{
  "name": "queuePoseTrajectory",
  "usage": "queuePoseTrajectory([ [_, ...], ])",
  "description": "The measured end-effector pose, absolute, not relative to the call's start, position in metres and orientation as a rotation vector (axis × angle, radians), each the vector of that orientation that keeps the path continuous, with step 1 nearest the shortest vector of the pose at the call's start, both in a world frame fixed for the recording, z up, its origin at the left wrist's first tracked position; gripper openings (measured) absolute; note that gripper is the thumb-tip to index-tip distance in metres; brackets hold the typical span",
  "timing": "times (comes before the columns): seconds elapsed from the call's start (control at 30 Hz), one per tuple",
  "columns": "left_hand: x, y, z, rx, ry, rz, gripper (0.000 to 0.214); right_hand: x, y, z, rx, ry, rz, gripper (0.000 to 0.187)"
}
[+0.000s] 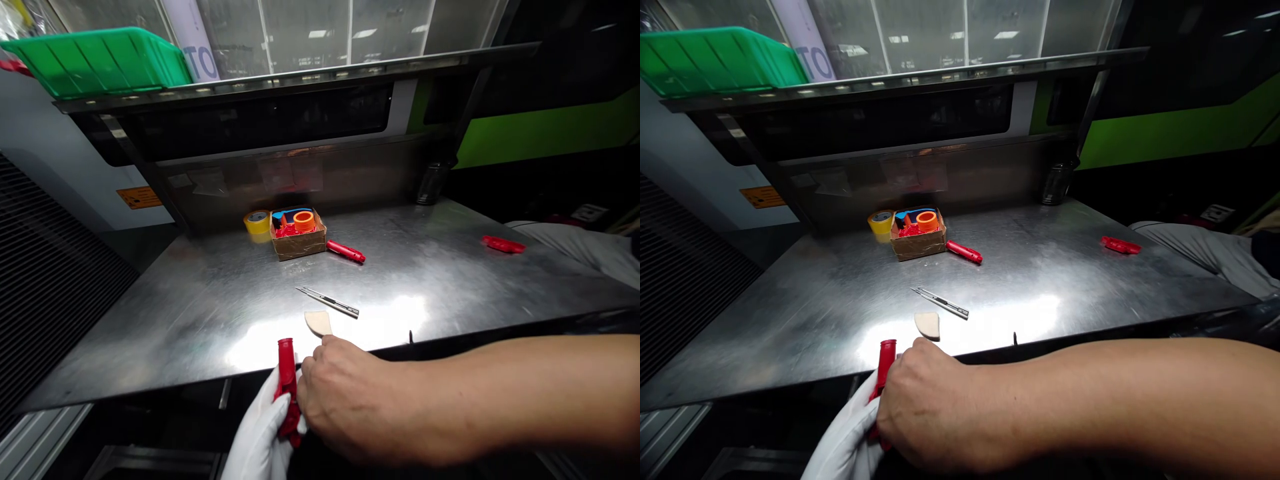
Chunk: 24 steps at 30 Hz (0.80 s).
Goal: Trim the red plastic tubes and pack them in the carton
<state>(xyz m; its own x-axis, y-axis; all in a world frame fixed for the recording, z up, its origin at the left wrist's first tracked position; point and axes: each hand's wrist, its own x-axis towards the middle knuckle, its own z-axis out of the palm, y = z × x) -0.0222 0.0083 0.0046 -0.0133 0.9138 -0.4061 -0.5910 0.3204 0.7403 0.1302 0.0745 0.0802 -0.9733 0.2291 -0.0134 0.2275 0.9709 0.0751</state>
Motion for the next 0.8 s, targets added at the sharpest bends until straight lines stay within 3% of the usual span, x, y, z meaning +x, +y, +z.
queuePoseTrajectory([
  [0.13, -0.024, 0.006, 0.004, 0.371, 0.994, 1.252, 0.035, 0.131, 0.075, 0.077, 0.477, 3.083, 0.133, 0.008],
  [0.27, -0.024, 0.006, 0.004, 0.27, 0.989, 1.282, 0.047, 0.129, 0.067, 0.069, 0.577, 3.134, 0.347, 0.013],
  [0.43, -0.02, 0.007, 0.004, 0.257, 0.988, 1.286, 0.051, 0.128, 0.059, 0.071, 0.671, 2.98, 0.24, 0.027],
  [0.6, -0.015, 0.007, 0.005, 0.282, 0.992, 1.308, 0.042, 0.129, 0.06, 0.073, 0.628, 3.011, 0.194, 0.023],
  [0.8, -0.017, 0.009, 0.007, 0.22, 1.078, 1.322, 0.06, 0.13, 0.065, 0.066, 0.463, 3.095, 0.264, 0.01],
])
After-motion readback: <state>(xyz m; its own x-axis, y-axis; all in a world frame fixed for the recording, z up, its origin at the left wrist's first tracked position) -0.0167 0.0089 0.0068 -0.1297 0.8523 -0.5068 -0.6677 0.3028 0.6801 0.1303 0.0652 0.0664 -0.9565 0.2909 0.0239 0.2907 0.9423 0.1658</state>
